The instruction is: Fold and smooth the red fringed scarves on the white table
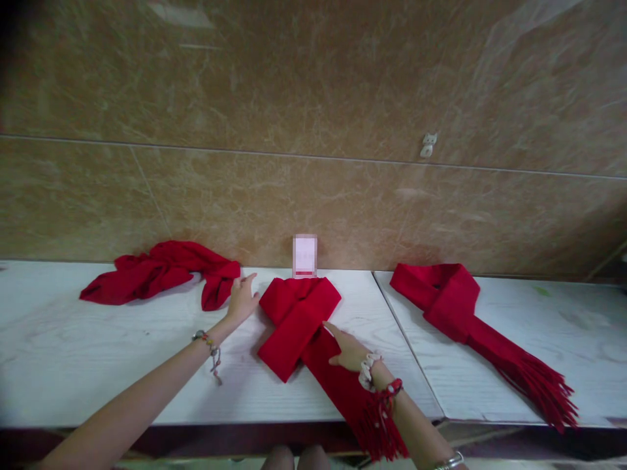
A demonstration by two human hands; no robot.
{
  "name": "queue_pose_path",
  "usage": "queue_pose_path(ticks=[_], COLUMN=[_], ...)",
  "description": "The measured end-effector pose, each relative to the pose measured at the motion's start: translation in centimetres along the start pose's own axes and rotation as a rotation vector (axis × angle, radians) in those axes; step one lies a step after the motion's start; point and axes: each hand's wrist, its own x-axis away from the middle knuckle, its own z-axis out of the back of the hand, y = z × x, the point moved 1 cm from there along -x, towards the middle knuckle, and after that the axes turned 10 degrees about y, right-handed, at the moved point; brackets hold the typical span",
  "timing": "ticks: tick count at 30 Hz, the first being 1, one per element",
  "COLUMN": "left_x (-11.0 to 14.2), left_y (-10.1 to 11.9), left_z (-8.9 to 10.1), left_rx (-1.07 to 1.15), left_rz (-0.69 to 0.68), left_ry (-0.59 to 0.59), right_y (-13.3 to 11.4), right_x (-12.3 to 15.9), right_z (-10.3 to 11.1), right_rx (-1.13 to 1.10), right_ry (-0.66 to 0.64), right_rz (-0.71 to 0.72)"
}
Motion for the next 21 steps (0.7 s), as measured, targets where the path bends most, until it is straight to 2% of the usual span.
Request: queue_pose_path(ticks=[2,3,4,6,8,11,14,17,21], left_x=[0.5,0.9,1.4,2.4,3.5,5.1,6.8,7.8,6.6], left_y=[1.5,2.2,2.7,3.0,2.8,2.4,2.6,3.3,3.4], left_z=[0.4,0.2,-0.1,-1.0,-1.8,-2.5,-3.1,-3.7,-4.3], left_rx=[-0.233,-0.347,-0.438,-0.54,-0.621,-0.716,-0.768,-0.773,-0.723], left_rz=[-0.379,-0.582,-0.752,-0.922,-0.933,-0.891,-0.931,-0.995,-0.951], left_ry=[0.015,-0.043,-0.143,-0.407,-0.591,-0.654,-0.632,-0.593,-0.425], right_y=[-0.2,-0.3,-0.3,-0.1,0.4,1.5,2.4,2.9,3.4], right_x=[0.1,0.0,-0.3,-1.1,-2.4,-5.0,-7.9,-10.5,-12.7], right_z=[-0.5,-0.7,-0.7,-0.5,0.2,1.5,2.6,2.5,2.0], right_rx=[-0.02,-0.021,-0.01,0.051,0.132,0.222,0.271,0.302,0.35], right_ry=[0.005,0.009,0.018,0.056,0.124,0.263,0.378,0.416,0.419], right_rz=[0.054,0.067,0.066,0.033,-0.003,-0.056,-0.126,-0.153,-0.07])
